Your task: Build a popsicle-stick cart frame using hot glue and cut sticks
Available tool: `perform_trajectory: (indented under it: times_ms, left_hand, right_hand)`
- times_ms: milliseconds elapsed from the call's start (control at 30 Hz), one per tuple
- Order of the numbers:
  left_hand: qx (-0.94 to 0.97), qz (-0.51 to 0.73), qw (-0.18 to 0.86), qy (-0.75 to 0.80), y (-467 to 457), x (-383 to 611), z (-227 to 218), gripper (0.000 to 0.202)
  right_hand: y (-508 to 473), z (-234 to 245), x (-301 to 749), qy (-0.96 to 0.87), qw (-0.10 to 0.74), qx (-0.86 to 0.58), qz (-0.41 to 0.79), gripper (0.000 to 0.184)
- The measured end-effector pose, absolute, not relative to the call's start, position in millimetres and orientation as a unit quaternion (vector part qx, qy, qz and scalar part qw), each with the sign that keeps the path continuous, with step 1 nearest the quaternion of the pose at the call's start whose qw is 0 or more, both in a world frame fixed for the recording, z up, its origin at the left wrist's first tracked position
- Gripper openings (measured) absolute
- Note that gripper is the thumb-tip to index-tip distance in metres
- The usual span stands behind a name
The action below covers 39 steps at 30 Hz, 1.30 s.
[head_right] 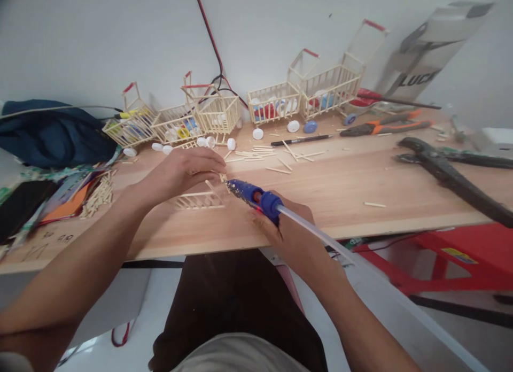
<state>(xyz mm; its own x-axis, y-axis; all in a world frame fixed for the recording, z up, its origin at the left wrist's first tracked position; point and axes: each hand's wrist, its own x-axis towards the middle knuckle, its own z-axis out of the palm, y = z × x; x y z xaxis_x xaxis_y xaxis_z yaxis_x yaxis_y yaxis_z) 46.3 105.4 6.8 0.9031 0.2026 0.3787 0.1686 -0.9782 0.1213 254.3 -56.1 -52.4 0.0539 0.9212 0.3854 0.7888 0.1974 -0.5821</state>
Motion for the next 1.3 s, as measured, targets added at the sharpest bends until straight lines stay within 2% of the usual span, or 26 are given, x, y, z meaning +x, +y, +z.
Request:
perform_trajectory:
  times_ms: [167, 367, 667, 933, 1100, 1300]
  left_hand:
    - [0.976, 0.188, 0.051, 0.100, 106, 46, 8, 0.022]
    - [0.970, 0.208, 0.073, 0.099, 110, 47, 2, 0.022]
    - [0.964, 0.217, 0.073, 0.133, 107, 42, -3, 0.014]
    - [0.946, 0.285, 0.090, 0.128, 112, 33, -12, 0.020]
    - [0.927, 0.340, 0.075, 0.139, 112, 27, -3, 0.026]
    - [0.908, 0.386, 0.046, 0.155, 110, 27, -1, 0.019]
  right_hand:
    - [-55, -47, 256, -0.677, 0.373, -0.627, 0.095, 0.035]
    - [-56, -30, 255, -0.662, 0.346, -0.644, 0.169, 0.044]
    - [-54, -18, 261, -0.671, 0.282, -0.678, 0.107, 0.054]
    - [-57, -7, 259, -0.676, 0.219, -0.696, 0.105, 0.063]
    - [-64, -9, 266, -0.647, 0.242, -0.699, 0.184, 0.059]
    - [-64, -13, 263, -0.647, 0.268, -0.674, 0.236, 0.057]
